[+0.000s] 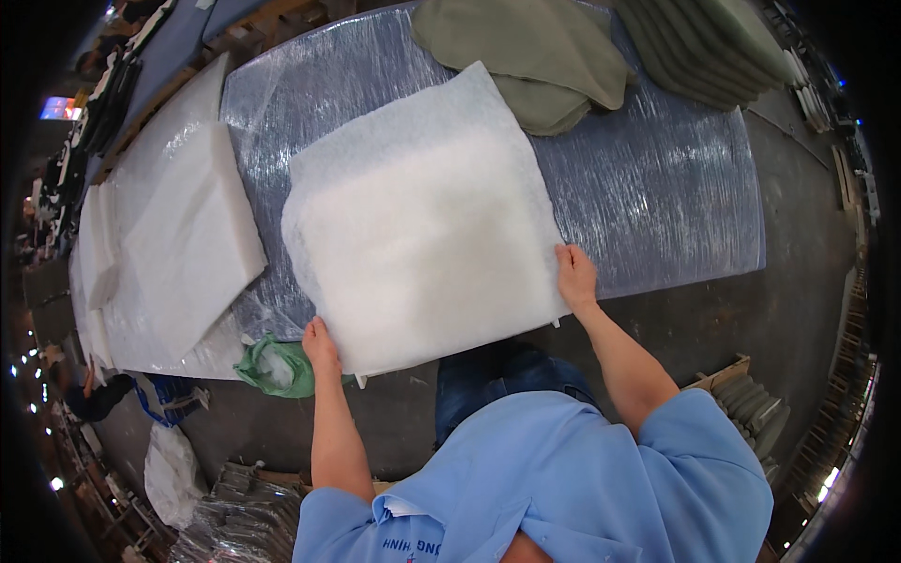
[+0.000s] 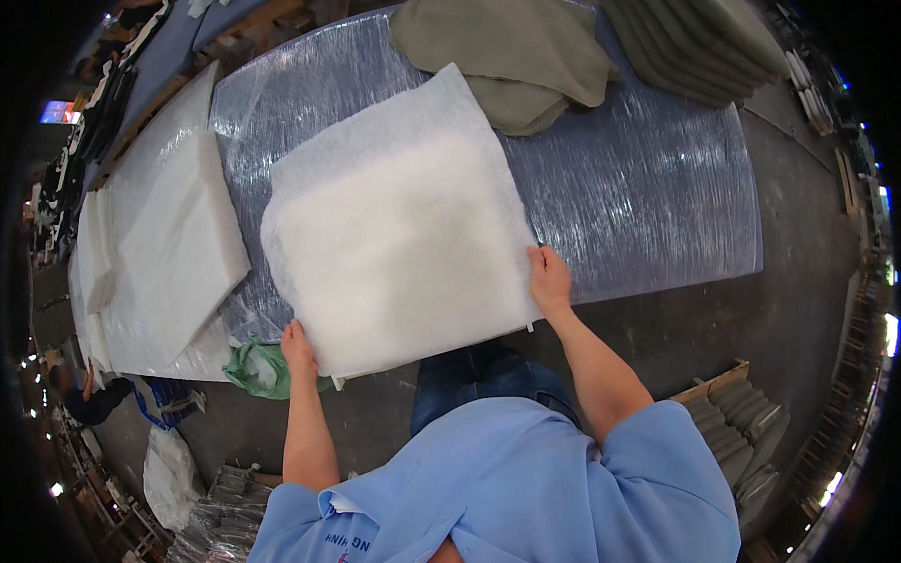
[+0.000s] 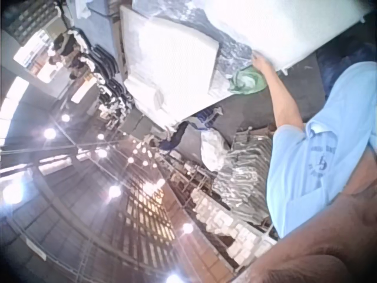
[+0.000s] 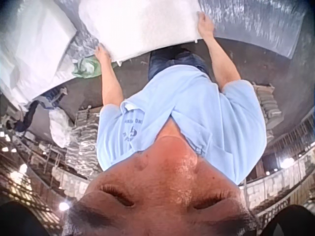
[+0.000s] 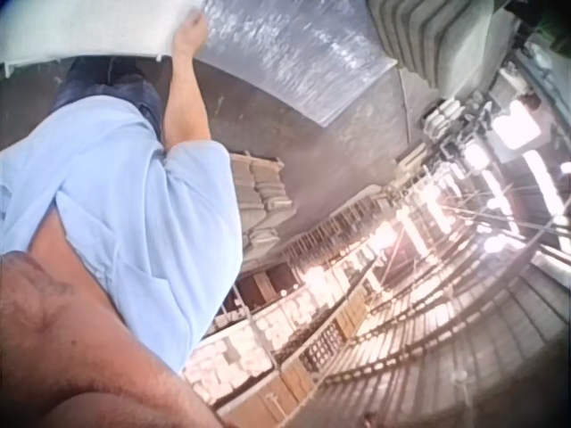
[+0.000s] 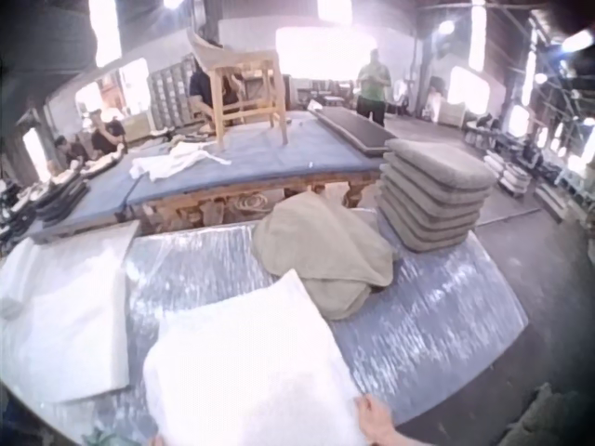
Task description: The person folds green fabric pieces and stacks them on a table. Then they place white foam pads on the table, add loose white stuffing from a green bag onto the foam, and cover the foam with a white sheet. The person works by hand in a warehouse setting.
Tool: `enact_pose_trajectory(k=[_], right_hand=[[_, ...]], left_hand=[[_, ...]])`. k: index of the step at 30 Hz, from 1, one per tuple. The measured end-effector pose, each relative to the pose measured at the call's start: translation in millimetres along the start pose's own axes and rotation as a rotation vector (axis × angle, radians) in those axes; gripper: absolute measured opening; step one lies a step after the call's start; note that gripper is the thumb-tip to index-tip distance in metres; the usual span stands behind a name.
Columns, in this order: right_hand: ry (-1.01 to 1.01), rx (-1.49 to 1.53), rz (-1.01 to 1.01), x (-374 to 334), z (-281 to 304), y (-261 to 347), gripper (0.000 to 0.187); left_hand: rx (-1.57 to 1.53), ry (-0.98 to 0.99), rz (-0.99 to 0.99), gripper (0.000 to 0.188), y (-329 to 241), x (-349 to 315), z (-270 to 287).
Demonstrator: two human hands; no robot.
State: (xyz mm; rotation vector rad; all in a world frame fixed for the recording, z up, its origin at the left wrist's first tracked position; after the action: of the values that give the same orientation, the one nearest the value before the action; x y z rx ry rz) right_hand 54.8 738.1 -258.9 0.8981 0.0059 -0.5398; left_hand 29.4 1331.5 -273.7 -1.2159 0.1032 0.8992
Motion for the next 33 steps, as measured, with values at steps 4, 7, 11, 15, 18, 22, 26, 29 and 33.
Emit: enact_pose_trajectory(k=[4,7,11,15,18,22,26,29,33], right_hand=[[0.017,-0.084,0.053,7.6,-11.4,-5.5,0.037],[0.036,-0.234,0.062,9.2,-22.8,-9.5,0.034],[0.06,-0.311,0.058,9.2,-27.9,-13.4,0.032],[-0.028,-0.125,0.033,4.9,3.5,0.3,0.025],[-0.227,0.02,0.032,-17.0,64.7,22.8,0.024],[0.003,0.052,0.121,-74.2,51.6,53.8,0.039],[0.183,-0.202,0.223,-105.5,-2.2,69.1,0.064],[0.196,-0.284,0.212,-93.7,-26.2,48.4,0.074],[0.279,-0.16,0.019,-74.7,-30.6,44.5,0.078]], left_hand=[[-0.237,-0.008,0.088,0.031,22.7,-4.2,-15.8],[-0.157,0.042,0.052,0.032,22.9,-1.7,-25.9],[-0.008,0.053,0.017,0.033,12.2,-0.6,-22.4],[0.398,-0.336,-0.203,0.033,-24.3,-19.1,29.4],[0.268,-0.367,-0.281,0.033,-40.6,-32.5,68.8],[0.176,-0.126,-0.198,0.035,-19.1,-70.0,50.4],[0.234,0.042,-0.163,0.045,10.0,-92.9,-7.7],[0.496,-0.138,-0.156,0.051,7.2,-98.8,-23.3],[0.366,-0.071,-0.06,0.048,16.3,-78.9,-20.4]])
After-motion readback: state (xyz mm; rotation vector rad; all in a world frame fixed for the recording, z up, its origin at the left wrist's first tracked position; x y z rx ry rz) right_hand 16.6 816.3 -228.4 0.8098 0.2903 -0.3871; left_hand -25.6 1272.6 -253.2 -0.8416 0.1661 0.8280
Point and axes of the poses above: each hand's wrist, its own x-axis towards the middle knuckle, its own z-axis out of the back of the hand, y = z × x, the point moved 9 cm from there along x, towards the middle knuckle, and after that the axes turned 2 degrees about z, right-handed, at the moved point
